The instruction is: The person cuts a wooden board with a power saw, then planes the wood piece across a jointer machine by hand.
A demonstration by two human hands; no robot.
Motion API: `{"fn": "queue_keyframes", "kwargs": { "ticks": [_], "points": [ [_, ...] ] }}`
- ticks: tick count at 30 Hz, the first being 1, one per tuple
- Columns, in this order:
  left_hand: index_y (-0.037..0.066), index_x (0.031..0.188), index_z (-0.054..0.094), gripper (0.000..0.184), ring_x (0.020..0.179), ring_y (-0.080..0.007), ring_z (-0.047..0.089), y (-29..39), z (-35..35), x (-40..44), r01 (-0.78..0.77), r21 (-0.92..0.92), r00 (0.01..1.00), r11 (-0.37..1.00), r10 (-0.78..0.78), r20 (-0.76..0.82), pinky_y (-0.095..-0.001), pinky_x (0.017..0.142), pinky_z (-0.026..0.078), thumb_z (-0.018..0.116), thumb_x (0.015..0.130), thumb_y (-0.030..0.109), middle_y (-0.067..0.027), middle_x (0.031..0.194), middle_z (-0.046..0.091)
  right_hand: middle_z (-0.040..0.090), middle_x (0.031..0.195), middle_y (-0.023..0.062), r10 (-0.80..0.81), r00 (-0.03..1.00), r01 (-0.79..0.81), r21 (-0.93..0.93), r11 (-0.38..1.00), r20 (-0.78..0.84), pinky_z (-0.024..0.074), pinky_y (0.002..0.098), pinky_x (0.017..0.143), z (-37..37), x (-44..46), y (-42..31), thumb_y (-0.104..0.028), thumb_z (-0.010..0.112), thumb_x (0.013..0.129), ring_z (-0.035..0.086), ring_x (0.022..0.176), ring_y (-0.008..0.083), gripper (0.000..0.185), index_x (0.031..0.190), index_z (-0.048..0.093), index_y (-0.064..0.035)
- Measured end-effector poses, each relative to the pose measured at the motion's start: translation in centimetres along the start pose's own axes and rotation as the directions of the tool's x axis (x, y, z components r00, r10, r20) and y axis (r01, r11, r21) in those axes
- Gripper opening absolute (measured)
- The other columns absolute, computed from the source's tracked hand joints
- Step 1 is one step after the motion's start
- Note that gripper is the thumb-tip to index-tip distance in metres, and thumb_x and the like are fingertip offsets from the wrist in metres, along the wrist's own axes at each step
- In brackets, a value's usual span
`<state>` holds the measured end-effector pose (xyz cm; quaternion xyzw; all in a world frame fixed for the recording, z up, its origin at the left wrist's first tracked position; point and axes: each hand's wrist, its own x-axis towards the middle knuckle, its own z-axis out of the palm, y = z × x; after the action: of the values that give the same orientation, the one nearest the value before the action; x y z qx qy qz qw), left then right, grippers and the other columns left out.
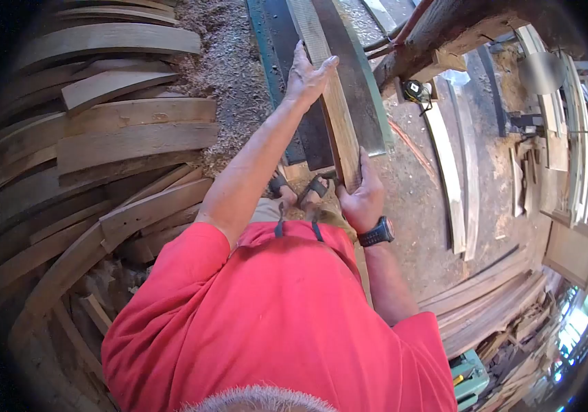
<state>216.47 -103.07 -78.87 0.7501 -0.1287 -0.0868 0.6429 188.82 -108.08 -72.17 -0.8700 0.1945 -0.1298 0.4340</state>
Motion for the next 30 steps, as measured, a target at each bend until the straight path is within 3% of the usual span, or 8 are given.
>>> {"fn": "queue_keyframes", "kwargs": {
  "ticks": [4,8,10,17,19,21,24,30],
  "points": [
    [-0.013,0.158,0.009,0.105,0.149,-0.0444,0.035,0.1,0.1,0.6,-0.019,0.044,1.000,0.999,0.019,-0.013,-0.0407,0.123,0.030,0.073,0.088,0.033,-0.0368,0.159,0.032,0.065,0.126,0.0312,0.005,1.000,-0.005,0.042,0.999,-0.004,0.0539,0.0436,0.095,1.2,-0.4,0.1,-0.005,0.076,0.072,0.067,0.113,0.0434,0.086,0.151,0.044,0.0049],
    [-0.008,0.160,0.009,0.099,0.141,-0.0376,0.048,-0.1,1.5,0.9,-0.079,0.305,0.976,0.949,0.136,-0.169,-0.0393,0.117,0.038,0.069,0.091,0.027,-0.0323,0.154,0.042,0.063,0.130,0.0323,-0.007,1.000,0.007,0.010,1.000,-0.002,0.0534,0.0449,0.098,1.0,0.0,-0.3,-0.003,0.075,0.071,0.066,0.116,0.0447,0.086,0.150,0.043,0.0073],
    [-0.011,0.160,0.005,0.102,0.152,-0.0435,0.030,0.9,0.9,0.7,-0.015,0.168,0.997,0.986,0.027,-0.073,-0.0406,0.125,0.028,0.066,0.088,0.029,-0.0356,0.163,0.024,0.062,0.132,0.0308,-0.013,1.000,0.013,0.035,0.999,0.001,0.0500,0.0423,0.103,1.3,0.1,0.1,0.000,0.073,0.071,0.064,0.122,0.0405,0.085,0.150,0.042,0.0088],
    [-0.009,0.161,0.004,0.103,0.152,-0.0432,0.030,0.6,-0.2,5.0,0.039,0.094,0.999,0.995,-0.036,-0.039,-0.0404,0.125,0.028,0.067,0.088,0.029,-0.0339,0.164,0.024,0.060,0.137,0.0300,-0.032,0.999,0.032,0.023,0.999,0.002,0.0449,0.0394,0.111,2.7,4.0,-0.4,0.003,0.068,0.072,0.060,0.130,0.0370,0.083,0.151,0.041,0.0105],
    [-0.007,0.161,0.006,0.099,0.144,-0.0394,0.045,0.1,-0.4,6.5,0.020,0.224,0.997,0.974,-0.001,-0.081,-0.0396,0.119,0.037,0.068,0.092,0.028,-0.0309,0.157,0.040,0.060,0.138,0.0301,-0.042,0.999,0.042,0.026,0.999,0.006,0.0445,0.0396,0.111,3.7,5.3,-0.1,0.003,0.067,0.072,0.060,0.130,0.0376,0.084,0.151,0.041,0.0103],
    [-0.007,0.161,0.005,0.100,0.144,-0.0392,0.046,-0.4,-0.9,8.0,0.025,0.213,0.997,0.977,-0.009,-0.075,-0.0395,0.119,0.037,0.068,0.092,0.029,-0.0309,0.157,0.040,0.059,0.138,0.0303,-0.004,1.000,0.004,0.156,0.988,-0.003,0.0443,0.0402,0.111,4.5,6.6,0.2,0.004,0.067,0.071,0.060,0.129,0.0402,0.084,0.151,0.041,0.0101],
    [-0.006,0.161,0.004,0.100,0.143,-0.0395,0.047,-0.4,-1.1,10.0,0.024,0.201,0.998,0.979,-0.011,-0.068,-0.0396,0.119,0.037,0.068,0.093,0.030,-0.0310,0.156,0.040,0.058,0.139,0.0311,-0.041,0.999,0.041,-0.030,0.999,0.018,0.0435,0.0398,0.113,4.3,8.6,-1.5,0.005,0.065,0.072,0.059,0.132,0.0374,0.082,0.150,0.041,0.0113],
    [-0.005,0.162,0.002,0.099,0.143,-0.0413,0.046,-1.0,-1.9,12.7,0.024,0.228,0.998,0.973,-0.011,-0.058,-0.0400,0.119,0.037,0.066,0.096,0.031,-0.0319,0.157,0.039,0.059,0.139,0.0307,0.016,0.999,-0.017,0.035,0.999,0.033,0.0432,0.0410,0.113,5.7,11.2,-1.7,0.006,0.065,0.071,0.058,0.132,0.0374,0.082,0.150,0.041,0.0121]
  ]
}}
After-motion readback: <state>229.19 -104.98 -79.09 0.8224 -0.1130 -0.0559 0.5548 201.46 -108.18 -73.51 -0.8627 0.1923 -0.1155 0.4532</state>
